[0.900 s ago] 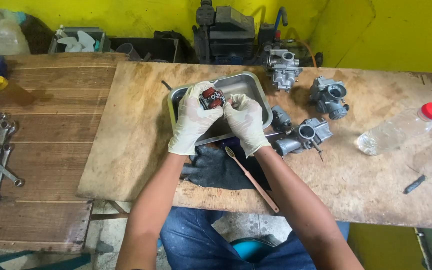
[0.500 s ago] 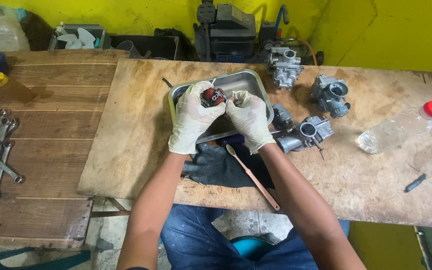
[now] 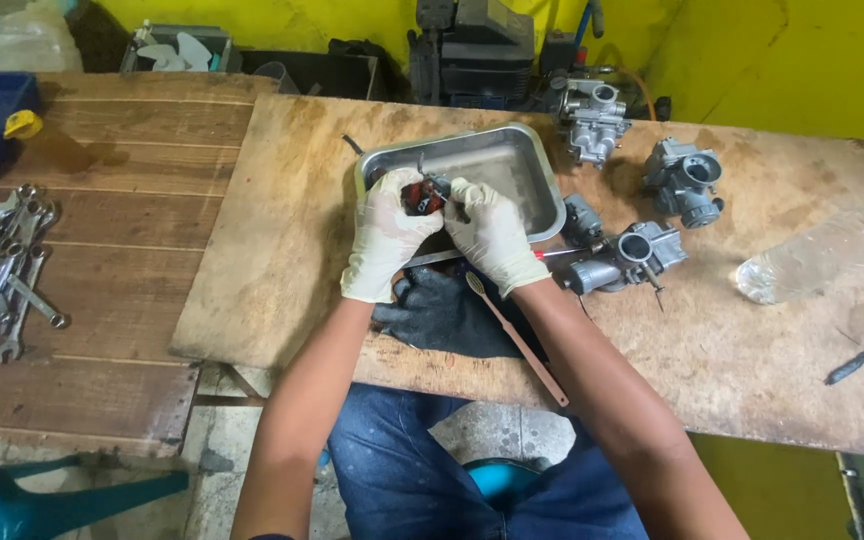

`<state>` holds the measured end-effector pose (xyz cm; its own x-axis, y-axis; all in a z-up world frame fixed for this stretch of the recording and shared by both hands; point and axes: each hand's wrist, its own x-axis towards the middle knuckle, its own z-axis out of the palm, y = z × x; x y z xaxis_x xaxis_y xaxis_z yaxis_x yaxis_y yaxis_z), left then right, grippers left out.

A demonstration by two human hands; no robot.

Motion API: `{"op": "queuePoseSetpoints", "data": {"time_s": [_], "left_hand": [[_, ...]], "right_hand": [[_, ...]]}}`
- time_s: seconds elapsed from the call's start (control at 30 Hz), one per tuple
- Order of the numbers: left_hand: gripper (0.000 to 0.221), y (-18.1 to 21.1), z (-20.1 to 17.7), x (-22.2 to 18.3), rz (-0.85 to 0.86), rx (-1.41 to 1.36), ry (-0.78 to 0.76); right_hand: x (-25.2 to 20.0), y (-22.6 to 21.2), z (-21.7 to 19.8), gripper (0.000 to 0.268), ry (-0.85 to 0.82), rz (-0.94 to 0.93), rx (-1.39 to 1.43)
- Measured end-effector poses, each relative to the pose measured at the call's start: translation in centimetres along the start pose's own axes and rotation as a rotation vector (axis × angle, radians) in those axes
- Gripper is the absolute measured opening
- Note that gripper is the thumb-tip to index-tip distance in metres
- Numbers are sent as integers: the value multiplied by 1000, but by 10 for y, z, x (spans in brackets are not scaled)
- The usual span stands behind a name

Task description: The person assembles a carburetor by inserting a red cylindrical component into the main body, then uses a screwdriver to tighten a screw on the assembly. The person handles the carburetor and its parts with gloved hands on a workbench.

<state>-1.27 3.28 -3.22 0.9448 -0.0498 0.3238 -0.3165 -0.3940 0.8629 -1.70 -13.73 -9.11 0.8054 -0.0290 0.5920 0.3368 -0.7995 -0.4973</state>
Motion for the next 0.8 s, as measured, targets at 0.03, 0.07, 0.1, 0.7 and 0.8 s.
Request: {"op": "queuePoseSetpoints", "data": {"time_s": [0.03,0.07,0.1,0.7,0.8], "left_hand": [[53,-3,3,1,-3,3,4],[55,-6,8,2,13,-32,20],[56,-8,12,4,30,-68,37],[55,65,-31,-92,257,-90,221],[52,69,-30,-125,379,54,363]], "right_hand": [[0,-2,-1,21,-3,-2,4],[1,-4,-4,19,38,-30,-16],[2,-6,-6,17,80,-59,-36],[-46,-74,-88,15,136,-184,35],[-80,-75,-90,18,120,-239,30]]}}
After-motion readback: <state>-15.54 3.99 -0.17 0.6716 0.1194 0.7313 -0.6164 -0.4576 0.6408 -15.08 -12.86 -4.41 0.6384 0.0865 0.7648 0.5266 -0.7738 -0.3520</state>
